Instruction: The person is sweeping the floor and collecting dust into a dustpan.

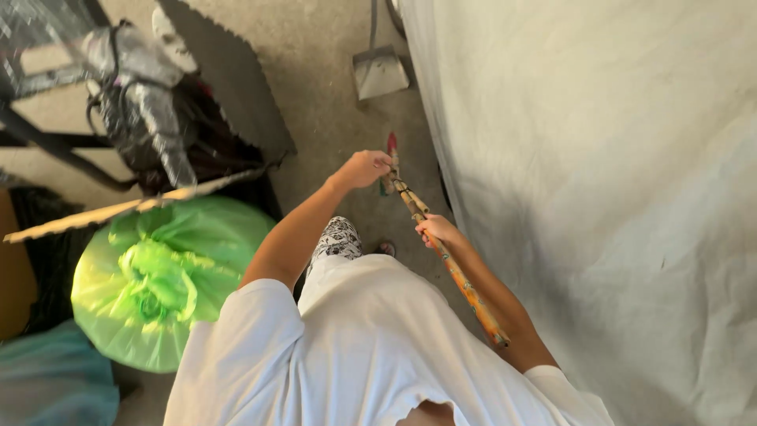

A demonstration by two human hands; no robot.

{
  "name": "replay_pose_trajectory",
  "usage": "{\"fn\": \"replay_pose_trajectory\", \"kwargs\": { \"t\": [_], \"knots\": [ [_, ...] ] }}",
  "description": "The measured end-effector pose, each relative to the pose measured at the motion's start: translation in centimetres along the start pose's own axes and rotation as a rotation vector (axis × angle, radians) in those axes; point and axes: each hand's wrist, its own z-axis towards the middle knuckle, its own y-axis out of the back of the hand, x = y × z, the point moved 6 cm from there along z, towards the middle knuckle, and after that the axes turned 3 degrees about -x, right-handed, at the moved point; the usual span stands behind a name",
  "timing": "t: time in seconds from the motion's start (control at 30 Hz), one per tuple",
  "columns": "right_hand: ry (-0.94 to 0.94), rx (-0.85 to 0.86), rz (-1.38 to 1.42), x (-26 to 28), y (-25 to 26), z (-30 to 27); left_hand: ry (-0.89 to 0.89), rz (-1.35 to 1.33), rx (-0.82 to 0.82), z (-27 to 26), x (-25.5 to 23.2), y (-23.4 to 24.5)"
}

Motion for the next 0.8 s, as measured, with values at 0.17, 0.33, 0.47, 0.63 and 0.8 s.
{"fn": "replay_pose_trajectory", "kwargs": {
  "t": [0.17,0.33,0.47,0.63,0.8],
  "knots": [
    [0.016,-0.042,-0.191,7.6,3.0,3.7,0.092,0.149,-0.005,12.2,3.1,6.0],
    [0.008,-0.117,-0.341,17.0,4.8,9.8,0.162,0.17,0.026,26.1,7.1,12.8],
    [-0.075,-0.079,-0.432,20.8,6.3,19.5,0.251,0.285,0.053,39.7,11.8,19.1],
    [-0.24,-0.132,-0.43,30.7,4.2,18.8,0.27,0.4,0.126,54.3,16.2,24.8],
    [-0.385,-0.188,-0.505,36.5,3.1,19.9,0.284,0.593,0.225,64.5,20.3,27.0]
  ]
}}
